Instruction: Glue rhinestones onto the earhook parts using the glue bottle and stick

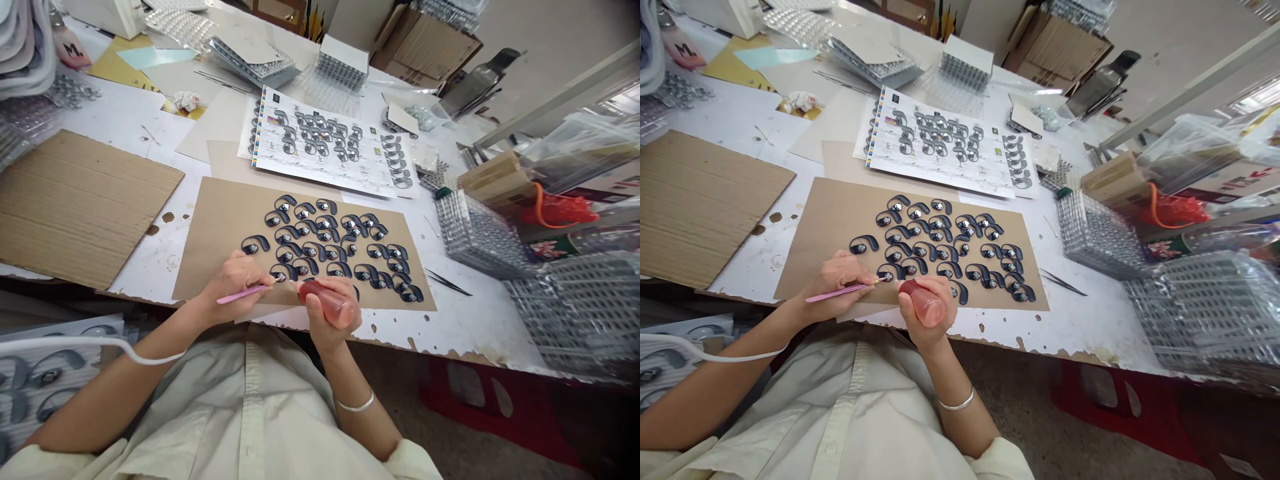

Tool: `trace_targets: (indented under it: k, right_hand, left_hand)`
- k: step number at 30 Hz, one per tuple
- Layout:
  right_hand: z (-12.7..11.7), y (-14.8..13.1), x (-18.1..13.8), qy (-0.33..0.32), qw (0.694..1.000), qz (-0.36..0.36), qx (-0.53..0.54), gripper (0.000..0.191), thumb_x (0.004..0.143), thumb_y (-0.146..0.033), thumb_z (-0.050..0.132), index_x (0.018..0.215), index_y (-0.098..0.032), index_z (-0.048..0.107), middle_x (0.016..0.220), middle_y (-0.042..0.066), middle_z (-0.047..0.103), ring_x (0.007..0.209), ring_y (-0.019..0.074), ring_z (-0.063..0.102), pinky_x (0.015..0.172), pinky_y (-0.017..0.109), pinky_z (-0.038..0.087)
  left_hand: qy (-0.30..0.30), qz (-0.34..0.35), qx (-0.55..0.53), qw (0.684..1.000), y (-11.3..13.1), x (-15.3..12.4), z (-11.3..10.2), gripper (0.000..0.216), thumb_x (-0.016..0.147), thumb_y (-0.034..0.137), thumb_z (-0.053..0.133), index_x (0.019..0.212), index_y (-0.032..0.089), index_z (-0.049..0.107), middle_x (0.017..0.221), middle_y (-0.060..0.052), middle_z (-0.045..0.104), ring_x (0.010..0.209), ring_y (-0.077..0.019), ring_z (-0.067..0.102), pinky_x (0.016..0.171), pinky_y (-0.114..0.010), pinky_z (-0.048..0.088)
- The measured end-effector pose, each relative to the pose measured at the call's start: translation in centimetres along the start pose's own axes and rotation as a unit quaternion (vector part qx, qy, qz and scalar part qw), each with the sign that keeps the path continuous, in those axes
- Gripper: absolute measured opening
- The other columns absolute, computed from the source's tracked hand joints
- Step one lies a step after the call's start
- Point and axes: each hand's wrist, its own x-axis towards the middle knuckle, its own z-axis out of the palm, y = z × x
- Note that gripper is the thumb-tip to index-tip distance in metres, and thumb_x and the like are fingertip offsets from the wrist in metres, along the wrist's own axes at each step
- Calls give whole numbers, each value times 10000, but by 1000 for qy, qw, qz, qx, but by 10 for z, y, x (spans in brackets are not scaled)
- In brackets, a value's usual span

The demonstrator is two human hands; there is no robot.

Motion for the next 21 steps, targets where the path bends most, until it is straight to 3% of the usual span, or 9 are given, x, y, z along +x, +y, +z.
trace_targets:
  k: [15,21]
  right_hand:
    - [1,3,-4,-1,1000,-21,-14,179,780,-326,661,892,-211,580,791,35,640,736,192,608,659,399,532]
    - [2,4,-3,0,1000,-18,-14,188,764,-324,675,878,-205,584,795,34,643,730,191,611,659,392,528]
  left_hand:
    - [-3,-1,-1,1000,3,3,-3,83,859,187,593,781,210,607,740,26,688,649,-139,614,731,-364,405]
    - [-5,-5,-4,1000,1,1,-2,58,836,168,617,793,204,603,777,26,698,687,-138,639,776,-370,403]
